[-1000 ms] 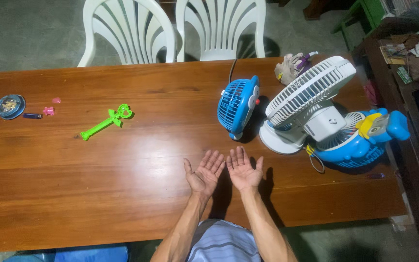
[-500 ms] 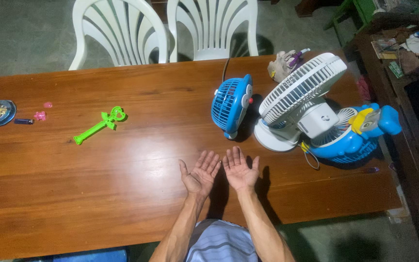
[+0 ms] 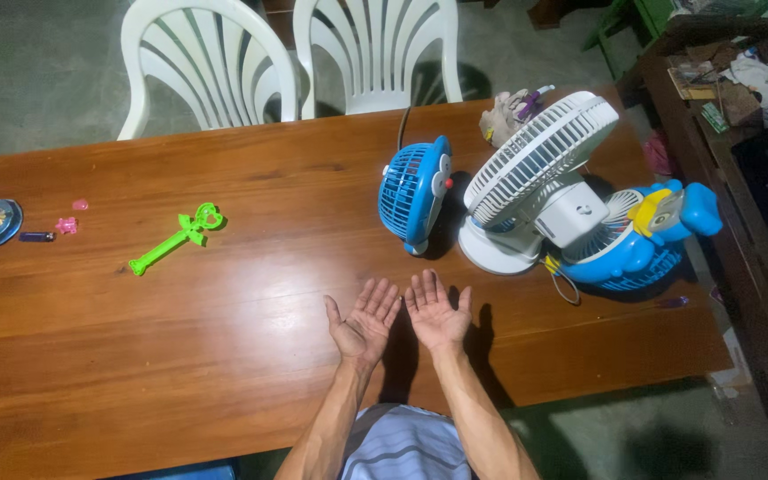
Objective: The person uses a screwdriver to repeatedly tighten screws on the front grille of a small blue table fan. The person holds the fan steady with one hand while turning the screwdriver with the other, working on multiple screw locations around the grille.
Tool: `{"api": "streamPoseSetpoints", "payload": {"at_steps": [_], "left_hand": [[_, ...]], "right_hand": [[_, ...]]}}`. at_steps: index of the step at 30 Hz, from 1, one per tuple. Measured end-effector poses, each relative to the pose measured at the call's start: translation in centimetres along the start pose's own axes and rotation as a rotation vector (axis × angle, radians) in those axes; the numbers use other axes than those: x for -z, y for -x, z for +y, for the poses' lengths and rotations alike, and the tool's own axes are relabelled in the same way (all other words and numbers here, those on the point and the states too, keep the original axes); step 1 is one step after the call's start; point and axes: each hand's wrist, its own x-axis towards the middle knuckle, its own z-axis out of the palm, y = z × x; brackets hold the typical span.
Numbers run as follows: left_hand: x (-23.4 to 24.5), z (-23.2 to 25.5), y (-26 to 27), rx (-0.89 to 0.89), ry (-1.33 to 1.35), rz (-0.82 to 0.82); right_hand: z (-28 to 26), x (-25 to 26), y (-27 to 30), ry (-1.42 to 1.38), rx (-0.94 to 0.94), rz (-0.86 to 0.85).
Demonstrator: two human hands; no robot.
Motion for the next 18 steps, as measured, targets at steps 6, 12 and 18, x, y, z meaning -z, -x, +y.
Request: {"api": "streamPoseSetpoints", "payload": {"at_steps": [6,12,18], "left_hand": [[-0.3,-0.1,0.1,0.008,-0.014,0.015],[-0.1,-0.3,-0.1,0.037,-0.122,0.053],[0.6,-0.7,-0.5,0.062,-0.244,0.087]], "right_hand": [[-0.1,0.2,-0.1,-0.026,0.011,0.022],[-0.3,0.6,0.4,-0.014,0.021,0.022],[-0.5,2.1,0.7,0.017,0.055,0.1]]}}
